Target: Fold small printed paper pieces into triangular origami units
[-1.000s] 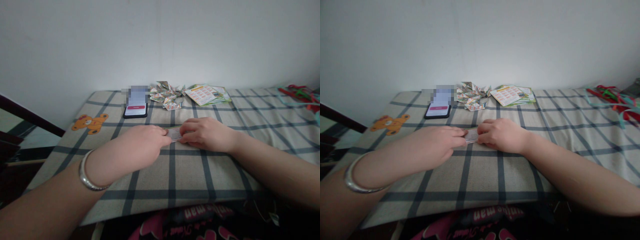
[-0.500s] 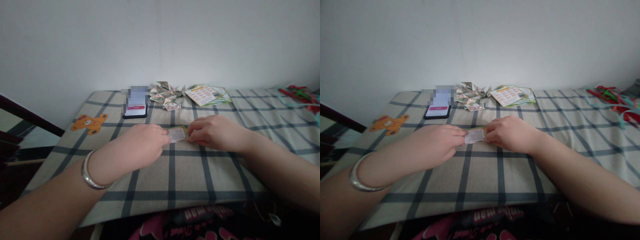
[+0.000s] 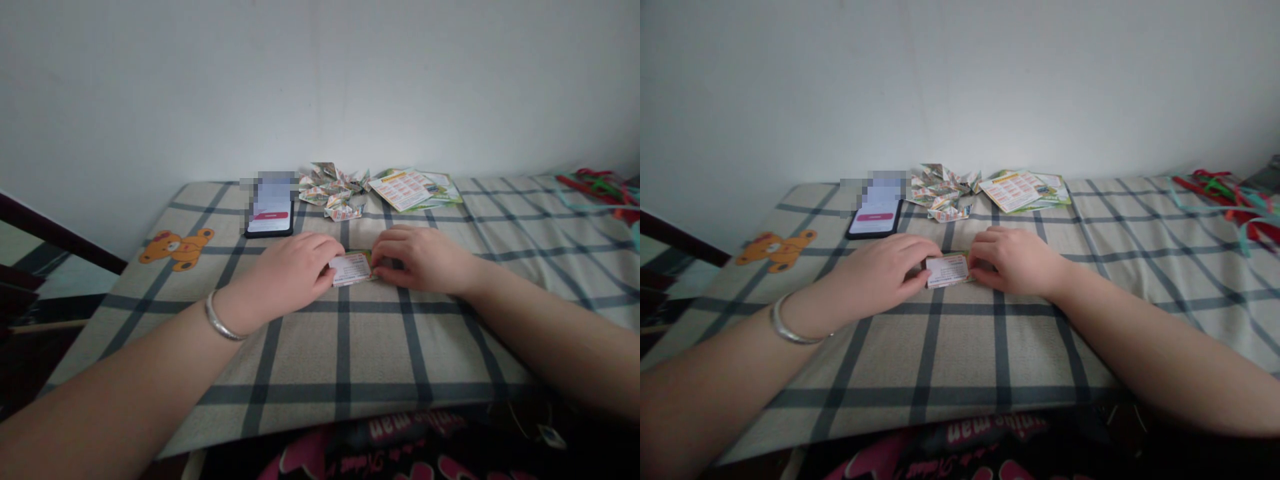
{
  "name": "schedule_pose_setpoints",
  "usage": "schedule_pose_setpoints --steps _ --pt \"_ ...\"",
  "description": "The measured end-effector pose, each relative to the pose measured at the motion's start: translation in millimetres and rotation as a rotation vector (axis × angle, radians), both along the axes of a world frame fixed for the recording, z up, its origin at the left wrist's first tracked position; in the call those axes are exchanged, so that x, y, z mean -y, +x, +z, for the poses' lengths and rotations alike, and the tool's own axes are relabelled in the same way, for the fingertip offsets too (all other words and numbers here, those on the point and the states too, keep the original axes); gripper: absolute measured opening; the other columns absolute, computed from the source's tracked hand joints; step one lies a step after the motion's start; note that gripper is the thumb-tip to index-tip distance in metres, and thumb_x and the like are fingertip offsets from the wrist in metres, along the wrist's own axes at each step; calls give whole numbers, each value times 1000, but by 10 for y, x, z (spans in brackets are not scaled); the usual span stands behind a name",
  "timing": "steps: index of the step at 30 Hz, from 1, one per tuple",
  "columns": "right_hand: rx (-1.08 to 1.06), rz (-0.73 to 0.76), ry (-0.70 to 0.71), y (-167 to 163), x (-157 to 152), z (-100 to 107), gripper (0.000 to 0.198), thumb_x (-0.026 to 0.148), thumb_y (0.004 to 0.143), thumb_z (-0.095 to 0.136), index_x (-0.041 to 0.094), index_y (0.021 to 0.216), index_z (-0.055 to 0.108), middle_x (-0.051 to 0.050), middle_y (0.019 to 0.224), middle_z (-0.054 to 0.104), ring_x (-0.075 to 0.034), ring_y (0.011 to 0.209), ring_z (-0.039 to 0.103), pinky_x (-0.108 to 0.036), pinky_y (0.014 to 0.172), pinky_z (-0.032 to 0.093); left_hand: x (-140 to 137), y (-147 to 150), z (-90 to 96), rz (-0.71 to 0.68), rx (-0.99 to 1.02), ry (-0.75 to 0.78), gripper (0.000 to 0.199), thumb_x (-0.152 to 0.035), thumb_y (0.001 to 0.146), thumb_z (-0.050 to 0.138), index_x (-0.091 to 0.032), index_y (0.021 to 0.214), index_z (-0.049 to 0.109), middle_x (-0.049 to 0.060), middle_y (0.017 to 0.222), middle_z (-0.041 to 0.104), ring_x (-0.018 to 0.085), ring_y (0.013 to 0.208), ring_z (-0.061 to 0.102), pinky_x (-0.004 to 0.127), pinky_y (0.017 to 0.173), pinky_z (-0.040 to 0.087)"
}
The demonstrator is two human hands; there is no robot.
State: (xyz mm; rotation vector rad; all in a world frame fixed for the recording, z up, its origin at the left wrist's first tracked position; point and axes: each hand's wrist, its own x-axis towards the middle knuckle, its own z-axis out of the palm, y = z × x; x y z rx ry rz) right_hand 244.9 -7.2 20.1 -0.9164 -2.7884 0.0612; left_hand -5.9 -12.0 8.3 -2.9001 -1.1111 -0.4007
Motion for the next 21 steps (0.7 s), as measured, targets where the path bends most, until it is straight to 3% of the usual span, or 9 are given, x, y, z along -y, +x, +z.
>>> schedule_pose_setpoints --steps 5,9,14,16,21 --pt "-27 -14 78 -20 -6 -58 46 48 87 61 19 122 62 -9 116 66 -24 102 62 -37 87 49 8 -13 -43 19 -2 13 49 -44 85 64 -15 123 53 9 123 60 27 117 53 43 102 43" --pt "-44 -46 110 -33 -9 -105 62 50 84 64 16 135 52 -11 129 61 -27 112 60 -40 92 50 -1 -29 -47 3 11 -19 56 -46 81 69 -16 125 52 9 124 59 27 118 51 44 103 42" --pt "-120 -106 70 -52 -12 -136 68 41 84 67 16 143 42 -11 116 67 -25 103 63 -39 86 52 2 -16 -39 -39 87 -73 57 -33 81 72 -22 131 47 5 126 56 22 115 53 40 102 45" --pt "-183 -148 32 -65 -5 -139 67 32 84 67 17 143 41 -8 108 69 -22 94 64 -35 81 52 6 -12 -38 -53 132 -80 58 -26 80 72 -24 132 46 5 126 55 21 116 53 39 102 45" --pt "-298 -175 4 -92 13 -139 35 18 86 61 20 120 59 -2 92 68 -15 81 63 -27 69 48 6 -5 -45 -126 255 -25 56 -10 81 67 -23 131 47 5 123 53 19 118 52 37 107 43"
